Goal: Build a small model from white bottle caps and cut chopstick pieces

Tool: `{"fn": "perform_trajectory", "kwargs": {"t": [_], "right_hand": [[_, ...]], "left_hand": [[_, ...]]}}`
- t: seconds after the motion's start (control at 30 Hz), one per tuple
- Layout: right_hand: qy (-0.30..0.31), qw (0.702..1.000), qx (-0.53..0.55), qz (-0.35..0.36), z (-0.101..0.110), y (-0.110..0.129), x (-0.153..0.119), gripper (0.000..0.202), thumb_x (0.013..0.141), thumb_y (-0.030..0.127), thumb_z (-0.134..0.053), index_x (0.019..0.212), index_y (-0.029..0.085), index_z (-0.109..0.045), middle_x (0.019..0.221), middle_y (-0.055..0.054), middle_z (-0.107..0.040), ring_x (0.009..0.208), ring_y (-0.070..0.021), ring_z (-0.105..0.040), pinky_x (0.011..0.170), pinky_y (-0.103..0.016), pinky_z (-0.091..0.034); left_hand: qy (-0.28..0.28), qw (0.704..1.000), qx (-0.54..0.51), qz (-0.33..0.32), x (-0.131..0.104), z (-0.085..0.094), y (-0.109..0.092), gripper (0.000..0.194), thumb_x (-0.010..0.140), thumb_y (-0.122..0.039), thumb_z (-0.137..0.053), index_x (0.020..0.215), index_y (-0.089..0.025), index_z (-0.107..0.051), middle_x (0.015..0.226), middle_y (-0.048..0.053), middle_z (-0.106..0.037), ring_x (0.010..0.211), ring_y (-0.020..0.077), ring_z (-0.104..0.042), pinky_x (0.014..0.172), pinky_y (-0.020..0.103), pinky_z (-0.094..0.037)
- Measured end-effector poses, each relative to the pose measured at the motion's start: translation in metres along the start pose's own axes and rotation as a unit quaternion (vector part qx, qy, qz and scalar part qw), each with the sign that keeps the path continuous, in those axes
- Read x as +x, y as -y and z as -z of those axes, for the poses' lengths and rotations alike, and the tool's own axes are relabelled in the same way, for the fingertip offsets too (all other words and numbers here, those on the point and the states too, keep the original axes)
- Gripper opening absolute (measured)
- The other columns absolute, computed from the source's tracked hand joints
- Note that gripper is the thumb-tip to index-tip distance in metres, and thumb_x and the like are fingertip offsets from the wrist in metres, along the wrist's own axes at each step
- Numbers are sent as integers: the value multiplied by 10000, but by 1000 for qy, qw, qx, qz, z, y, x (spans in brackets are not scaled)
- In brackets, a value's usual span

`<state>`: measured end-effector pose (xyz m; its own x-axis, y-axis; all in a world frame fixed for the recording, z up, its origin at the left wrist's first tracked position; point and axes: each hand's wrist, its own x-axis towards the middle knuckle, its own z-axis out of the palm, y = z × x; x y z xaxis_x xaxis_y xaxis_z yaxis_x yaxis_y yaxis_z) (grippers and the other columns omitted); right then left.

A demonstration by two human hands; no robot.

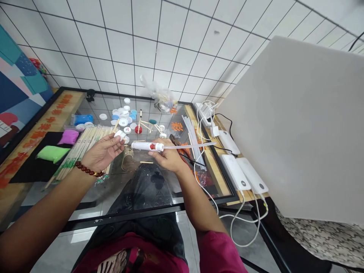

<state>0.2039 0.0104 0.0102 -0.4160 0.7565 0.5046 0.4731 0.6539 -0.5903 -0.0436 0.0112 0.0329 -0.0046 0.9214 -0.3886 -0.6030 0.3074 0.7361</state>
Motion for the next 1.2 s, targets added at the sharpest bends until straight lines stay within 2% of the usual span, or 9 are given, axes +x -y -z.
{"fn": "perform_trajectory", "kwargs": {"t": [0.57, 0.8, 1.2], "right_hand": [[-4, 998, 25, -52, -2, 1, -1, 255, 909, 494, -609, 940, 241, -613, 913, -65, -656, 861, -236, -598, 818, -419, -488], [-24, 998, 32, -47, -3, -2, -3, 299, 911, 536, -593, 940, 240, -609, 953, -77, -659, 878, -243, -601, 825, -434, -497], [-25, 999, 1, -35, -1, 2, -1, 235, 923, 498, -578, 950, 265, -603, 924, -60, -660, 886, -245, -594, 852, -431, -471]], "left_hand": [[14, 1000, 7, 8, -3, -1, 1, 165, 741, -25, -763, 841, -137, -693, 786, 19, -704, 698, 98, -658, 649, 207, -520], [9, 1000, 5, 14, -3, -1, 0, 168, 748, -22, -757, 837, -140, -677, 792, 17, -705, 705, 102, -662, 664, 219, -527], [7, 1000, 12, 25, -4, -1, -1, 193, 739, -42, -795, 821, -157, -664, 760, -1, -693, 713, 104, -647, 702, 243, -528]]}}
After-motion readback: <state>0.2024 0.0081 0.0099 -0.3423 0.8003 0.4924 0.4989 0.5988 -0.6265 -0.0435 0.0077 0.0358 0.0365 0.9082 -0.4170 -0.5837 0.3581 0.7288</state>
